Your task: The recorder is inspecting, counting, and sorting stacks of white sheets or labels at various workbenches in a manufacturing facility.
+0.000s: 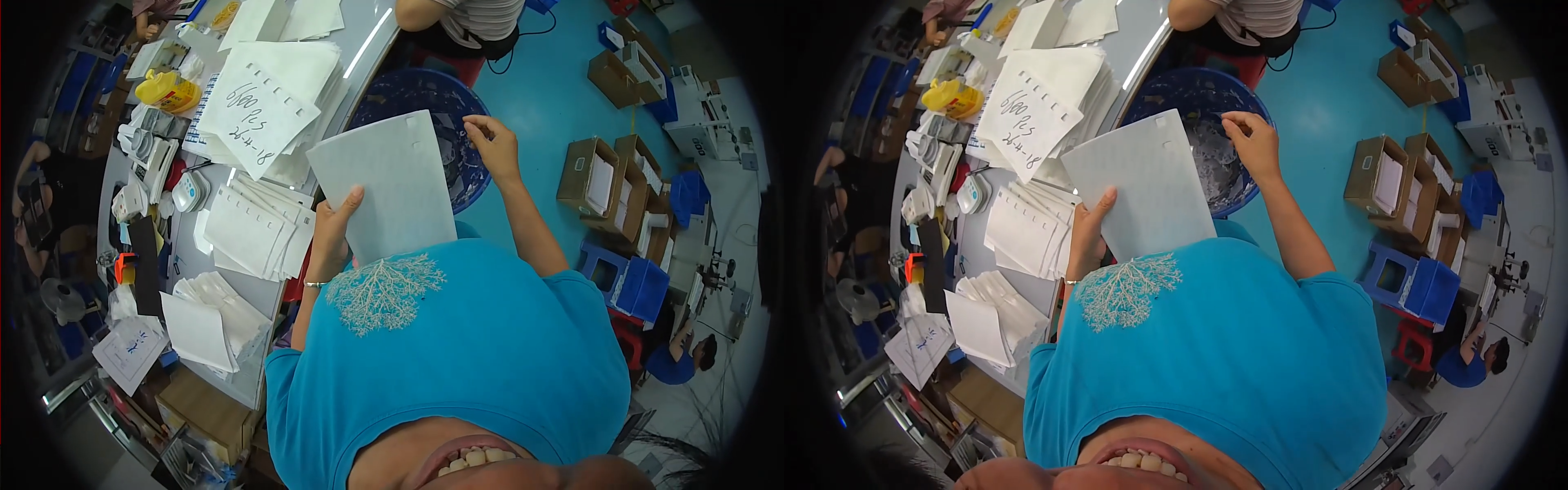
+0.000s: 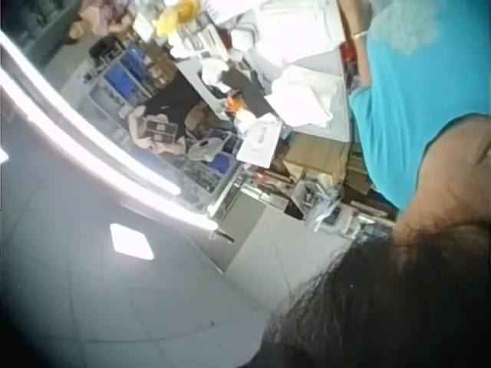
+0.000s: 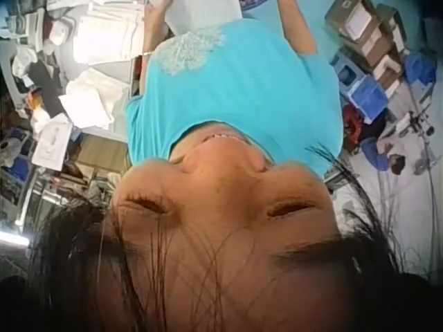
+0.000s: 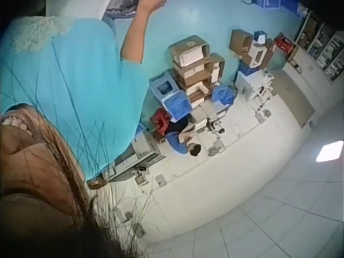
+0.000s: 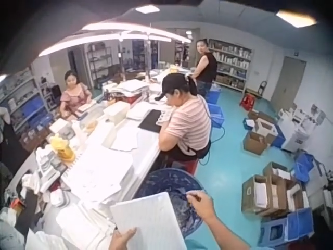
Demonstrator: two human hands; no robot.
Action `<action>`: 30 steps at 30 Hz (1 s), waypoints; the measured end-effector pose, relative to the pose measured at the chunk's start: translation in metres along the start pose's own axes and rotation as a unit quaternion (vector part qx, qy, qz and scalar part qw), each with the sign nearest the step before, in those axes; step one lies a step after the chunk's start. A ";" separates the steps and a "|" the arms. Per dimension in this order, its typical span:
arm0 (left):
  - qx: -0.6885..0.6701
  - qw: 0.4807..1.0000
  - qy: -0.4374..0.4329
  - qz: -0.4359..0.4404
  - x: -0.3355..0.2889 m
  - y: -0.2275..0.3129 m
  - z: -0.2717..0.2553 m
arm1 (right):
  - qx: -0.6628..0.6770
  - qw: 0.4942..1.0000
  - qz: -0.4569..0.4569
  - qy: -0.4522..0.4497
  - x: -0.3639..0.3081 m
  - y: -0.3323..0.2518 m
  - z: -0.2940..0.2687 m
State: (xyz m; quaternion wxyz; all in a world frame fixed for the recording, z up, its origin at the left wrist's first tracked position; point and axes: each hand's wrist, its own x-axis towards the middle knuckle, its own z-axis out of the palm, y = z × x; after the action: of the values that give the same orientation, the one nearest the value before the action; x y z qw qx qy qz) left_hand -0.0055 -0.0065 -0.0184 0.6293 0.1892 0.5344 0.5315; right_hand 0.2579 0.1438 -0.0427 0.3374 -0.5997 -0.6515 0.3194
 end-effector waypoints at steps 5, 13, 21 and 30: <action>0.000 1.000 0.026 -0.004 -0.004 -0.005 -0.003 | 0.441 0.843 0.163 -0.263 -0.032 -0.053 0.009; 0.039 0.999 0.025 0.012 -0.001 -0.008 0.000 | 0.374 0.870 0.117 -0.299 -0.026 -0.055 0.015; 0.049 0.998 0.036 0.009 -0.004 -0.004 0.001 | 0.292 0.870 0.088 -0.388 -0.031 -0.045 0.008; 0.123 0.988 0.059 0.075 -0.005 -0.014 0.002 | 0.287 0.871 0.056 -0.395 -0.039 -0.045 0.009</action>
State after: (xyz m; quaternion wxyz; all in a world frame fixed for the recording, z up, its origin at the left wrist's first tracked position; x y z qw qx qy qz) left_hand 0.0031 -0.0156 -0.0266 0.5269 0.2737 0.6161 0.5176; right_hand 0.2265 0.1012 -0.0130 0.1907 -0.3358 -0.5756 0.7208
